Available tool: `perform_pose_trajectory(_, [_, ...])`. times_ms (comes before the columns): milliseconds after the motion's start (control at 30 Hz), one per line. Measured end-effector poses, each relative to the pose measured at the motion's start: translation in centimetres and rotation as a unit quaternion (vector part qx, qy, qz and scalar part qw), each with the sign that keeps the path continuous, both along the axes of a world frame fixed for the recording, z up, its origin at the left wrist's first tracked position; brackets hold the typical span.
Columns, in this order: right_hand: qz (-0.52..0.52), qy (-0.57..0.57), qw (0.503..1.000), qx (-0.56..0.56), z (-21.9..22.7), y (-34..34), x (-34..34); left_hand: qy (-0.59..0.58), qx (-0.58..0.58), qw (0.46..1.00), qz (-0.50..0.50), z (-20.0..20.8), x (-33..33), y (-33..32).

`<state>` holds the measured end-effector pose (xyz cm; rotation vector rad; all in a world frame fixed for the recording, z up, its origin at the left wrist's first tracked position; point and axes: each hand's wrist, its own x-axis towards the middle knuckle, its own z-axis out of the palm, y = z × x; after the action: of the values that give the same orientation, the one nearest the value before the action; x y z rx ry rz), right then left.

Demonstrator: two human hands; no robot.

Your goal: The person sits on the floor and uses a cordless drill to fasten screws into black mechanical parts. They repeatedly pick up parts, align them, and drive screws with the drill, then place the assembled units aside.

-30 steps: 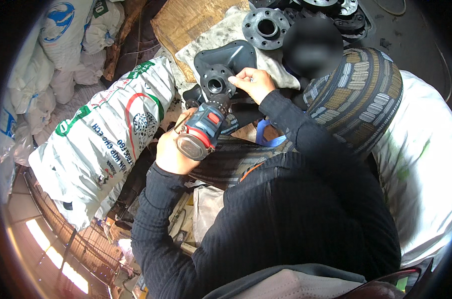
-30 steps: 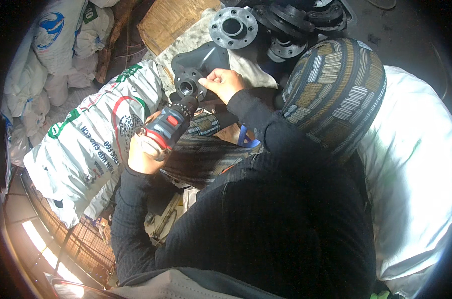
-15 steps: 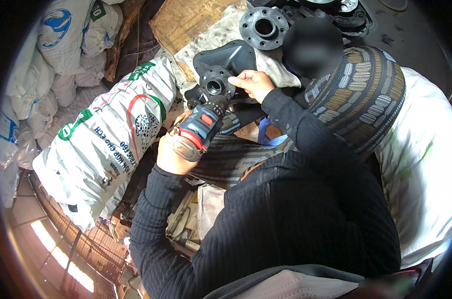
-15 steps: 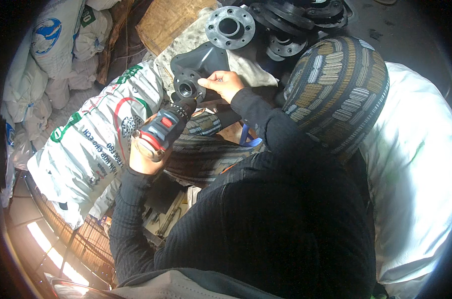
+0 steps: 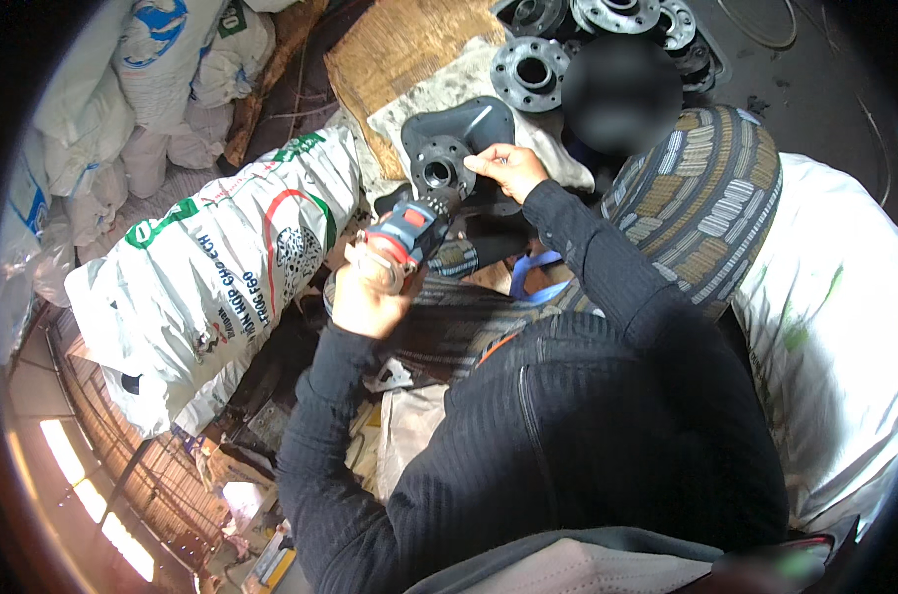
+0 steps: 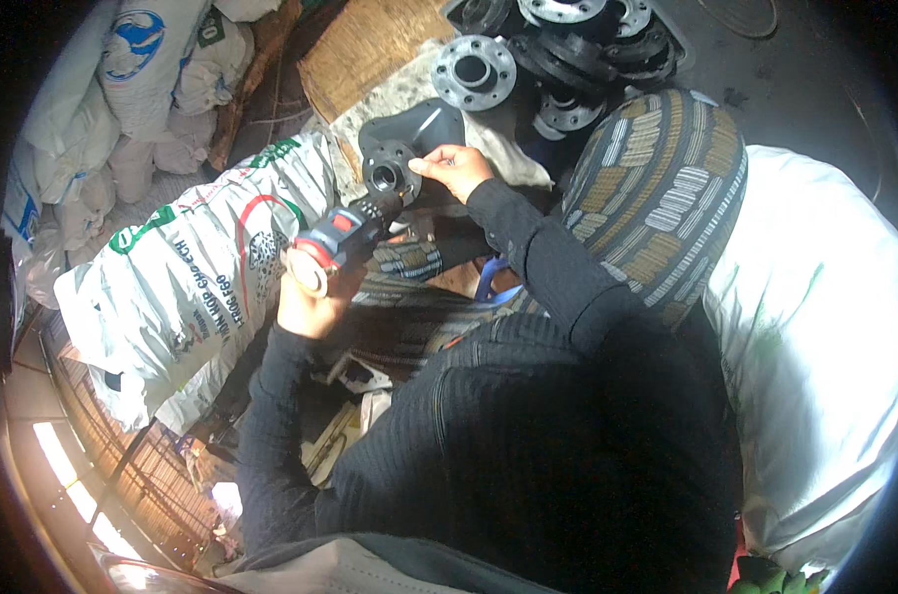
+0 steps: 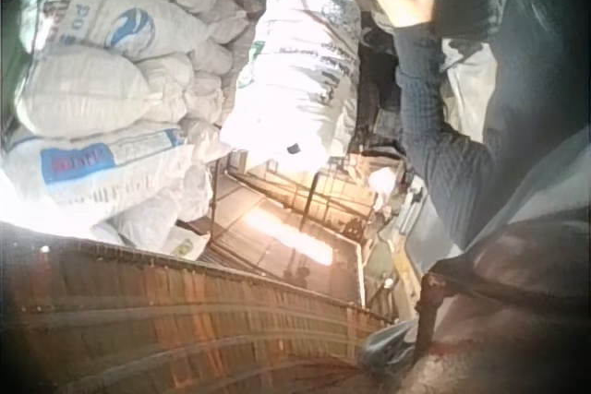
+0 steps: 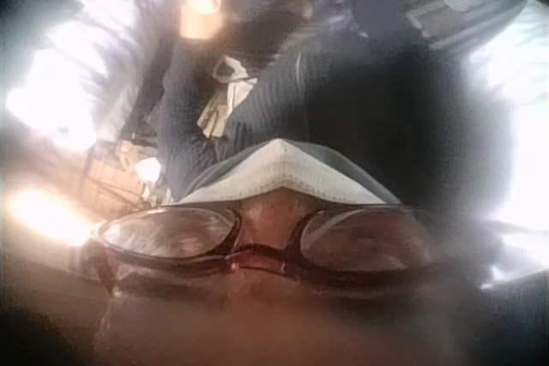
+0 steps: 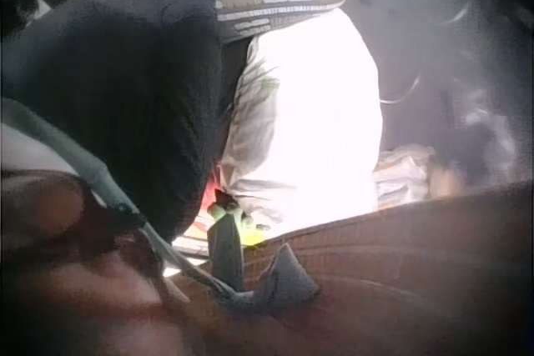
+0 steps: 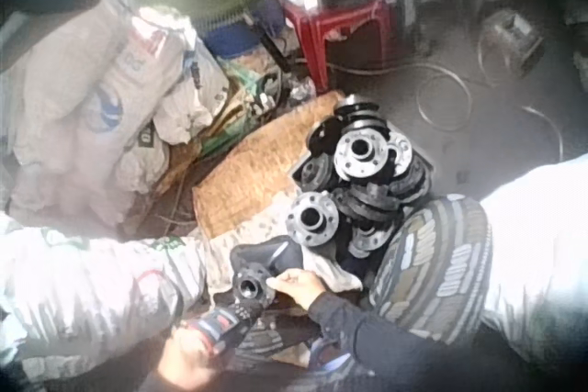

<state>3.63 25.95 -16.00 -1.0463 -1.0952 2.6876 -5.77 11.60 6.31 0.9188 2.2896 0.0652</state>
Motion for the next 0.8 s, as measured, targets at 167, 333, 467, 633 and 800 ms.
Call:
perform_pose_trajectory(167, [-0.064, 0.04, 0.982, -0.173, 1.3, 2.2, 1.6, -0.046, 0.144, 0.989, 0.002, 2.2, 2.6, -1.7])
perform_pose_trajectory(333, [-0.046, 0.218, 0.892, -0.394, 4.0, 1.4, 3.0, -0.122, 0.165, 0.967, 0.15, 2.7, 5.1, -3.3])
perform_pose_trajectory(467, [-0.006, 0.232, 0.895, -0.38, 5.3, 0.4, 3.4, -0.048, 0.202, 0.977, 0.049, 2.3, 5.3, -4.5])
perform_pose_trajectory(633, [-0.02, 0.266, 0.859, -0.437, 5.2, 0.0, 2.9, -0.009, 0.206, 0.978, 0.02, 3.2, 5.5, -4.4])
perform_pose_trajectory(800, [-0.056, 0.254, 0.869, -0.422, 5.7, -0.8, 2.3, 0.018, 0.172, 0.983, -0.056, 2.9, 6.1, -5.6])
